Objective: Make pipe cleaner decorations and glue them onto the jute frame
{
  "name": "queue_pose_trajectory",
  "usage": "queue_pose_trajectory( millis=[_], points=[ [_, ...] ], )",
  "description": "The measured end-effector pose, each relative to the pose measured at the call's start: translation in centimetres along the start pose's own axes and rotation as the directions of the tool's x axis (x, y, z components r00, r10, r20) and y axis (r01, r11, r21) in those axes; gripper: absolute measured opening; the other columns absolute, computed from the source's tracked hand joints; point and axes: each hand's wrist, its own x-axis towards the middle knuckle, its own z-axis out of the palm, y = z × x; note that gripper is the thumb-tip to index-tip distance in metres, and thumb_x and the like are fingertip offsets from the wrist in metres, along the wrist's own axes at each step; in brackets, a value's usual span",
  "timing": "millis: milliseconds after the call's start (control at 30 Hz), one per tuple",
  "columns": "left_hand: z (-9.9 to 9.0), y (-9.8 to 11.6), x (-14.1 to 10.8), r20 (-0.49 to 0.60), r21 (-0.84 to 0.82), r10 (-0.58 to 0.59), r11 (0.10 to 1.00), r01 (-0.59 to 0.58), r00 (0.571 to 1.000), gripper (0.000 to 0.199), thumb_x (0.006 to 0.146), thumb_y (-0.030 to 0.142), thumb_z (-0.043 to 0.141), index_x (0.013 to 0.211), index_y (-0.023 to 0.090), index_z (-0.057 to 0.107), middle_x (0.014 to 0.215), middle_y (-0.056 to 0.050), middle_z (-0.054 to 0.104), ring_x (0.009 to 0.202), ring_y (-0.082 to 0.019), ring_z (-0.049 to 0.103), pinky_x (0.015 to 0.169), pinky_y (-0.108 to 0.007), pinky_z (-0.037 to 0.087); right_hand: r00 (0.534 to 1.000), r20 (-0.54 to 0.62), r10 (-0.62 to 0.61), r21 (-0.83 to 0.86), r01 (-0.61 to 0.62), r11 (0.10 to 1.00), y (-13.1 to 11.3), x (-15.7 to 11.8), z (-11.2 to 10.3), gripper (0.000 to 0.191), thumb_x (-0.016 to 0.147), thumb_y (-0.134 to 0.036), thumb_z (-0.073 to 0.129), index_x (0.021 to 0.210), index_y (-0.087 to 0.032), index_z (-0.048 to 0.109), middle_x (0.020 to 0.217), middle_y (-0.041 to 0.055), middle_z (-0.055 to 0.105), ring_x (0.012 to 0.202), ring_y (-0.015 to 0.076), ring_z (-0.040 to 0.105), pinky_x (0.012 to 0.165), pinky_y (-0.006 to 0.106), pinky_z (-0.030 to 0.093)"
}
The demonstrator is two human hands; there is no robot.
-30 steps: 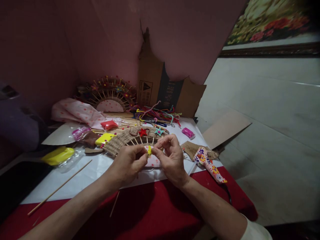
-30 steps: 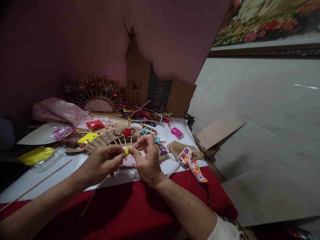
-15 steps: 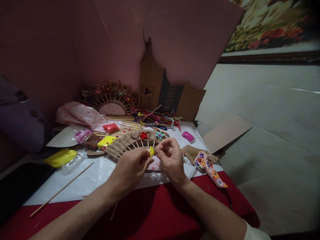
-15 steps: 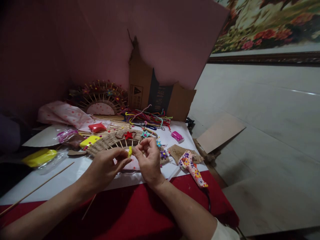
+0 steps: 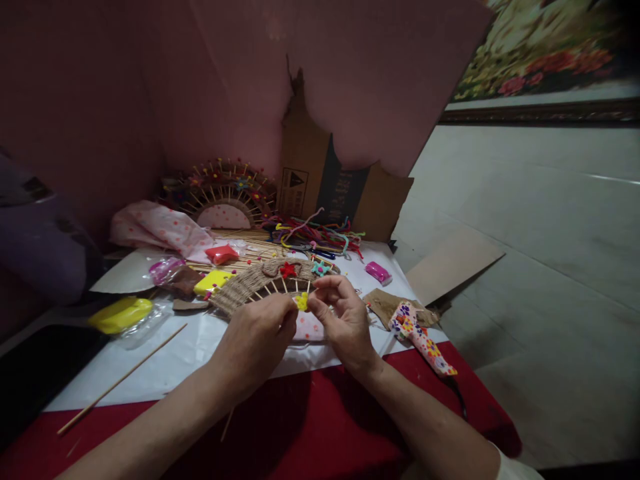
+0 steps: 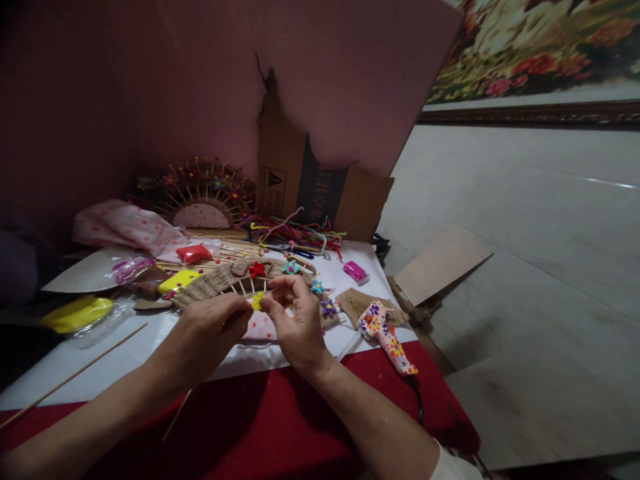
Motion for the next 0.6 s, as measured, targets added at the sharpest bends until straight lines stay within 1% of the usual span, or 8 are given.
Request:
queue_pose_trajectory(
  millis=[100,167,233,300,333,400,500,600],
  points=[
    [-0.2,-0.1,0.0,-0.016,-0.123,-0.052,0.991,0.050,0.998,0.017,0.079,0.015,0.046,0.066,0.016,0.056,0.060,-0.001,0.057,0.054,-0.012,0.049,0.053,-0.025,0.035,0.998,0.064,0.017,-0.175,-0.006,0.985,0.0,0.1,-0.2,0.014,0.076,-0.030,0.066,0.080,-0.018,0.061,0.071,0.0011,0.058,0.066,0.0131,0.052,0.061,0.025,0.042],
    [-0.5,0.0,0.1,0.039,-0.334,-0.141,0.931,0.146,0.989,0.016,0.080,0.020,0.048,0.069,0.016,0.059,0.059,-0.001,0.057,0.050,-0.011,0.049,0.049,-0.023,0.037,0.994,0.098,0.049,-0.184,-0.030,0.983,0.1,0.3,-0.4,0.018,0.078,-0.033,0.063,0.071,-0.017,0.062,0.068,0.0015,0.059,0.065,0.0132,0.052,0.060,0.025,0.041],
    [-0.8,0.2,0.4,0.157,-0.559,-0.247,0.776,0.292,0.956,0.018,0.081,0.028,0.050,0.073,0.015,0.060,0.059,0.001,0.056,0.045,-0.010,0.049,0.043,-0.021,0.040,0.992,0.101,0.070,-0.129,-0.057,0.990,0.1,0.4,-0.5,0.020,0.080,-0.035,0.061,0.071,-0.016,0.062,0.067,0.0013,0.059,0.064,0.0131,0.053,0.061,0.026,0.042],
    [-1.1,0.3,0.7,0.264,-0.680,-0.320,0.607,0.410,0.910,0.022,0.080,0.035,0.052,0.075,0.014,0.059,0.060,0.001,0.055,0.044,-0.009,0.050,0.039,-0.021,0.042,0.992,0.087,0.086,-0.073,-0.080,0.994,0.0,0.5,-0.6,0.021,0.079,-0.036,0.061,0.071,-0.016,0.062,0.067,0.0011,0.059,0.063,0.0130,0.053,0.061,0.026,0.042],
    [-1.3,0.4,0.8,0.300,-0.703,-0.337,0.555,0.445,0.893,0.024,0.079,0.037,0.053,0.073,0.014,0.059,0.062,0.001,0.055,0.044,-0.010,0.051,0.038,-0.021,0.044,0.993,0.079,0.092,-0.054,-0.088,0.995,0.0,0.6,-0.6,0.022,0.079,-0.036,0.062,0.071,-0.016,0.061,0.066,0.0009,0.059,0.063,0.0129,0.053,0.061,0.025,0.042],
    [-1.4,0.5,1.0,0.345,-0.717,-0.345,0.504,0.482,0.873,0.025,0.076,0.038,0.056,0.072,0.013,0.059,0.062,0.001,0.055,0.045,-0.009,0.052,0.037,-0.021,0.045,0.992,0.073,0.103,-0.037,-0.100,0.994,0.0,0.6,-0.6,0.022,0.078,-0.037,0.062,0.070,-0.016,0.061,0.065,0.0006,0.059,0.062,0.0125,0.053,0.060,0.025,0.042],
    [-1.3,0.5,0.9,0.383,-0.717,-0.330,0.483,0.503,0.863,0.025,0.074,0.038,0.058,0.071,0.013,0.058,0.060,0.001,0.054,0.046,-0.009,0.051,0.037,-0.021,0.045,0.991,0.081,0.108,-0.051,-0.104,0.993,0.0,0.5,-0.5,0.022,0.078,-0.037,0.063,0.070,-0.016,0.062,0.066,0.0007,0.059,0.062,0.0125,0.052,0.060,0.025,0.042],
    [-1.2,0.5,0.8,0.384,-0.717,-0.308,0.494,0.492,0.870,0.028,0.075,0.040,0.056,0.065,0.014,0.054,0.055,0.003,0.050,0.044,-0.009,0.048,0.036,-0.020,0.043,0.990,0.093,0.102,-0.055,-0.097,0.994,0.0,0.3,-0.5,0.021,0.078,-0.036,0.063,0.070,-0.017,0.062,0.066,0.0011,0.060,0.063,0.0130,0.053,0.061,0.026,0.043]
  ],
)
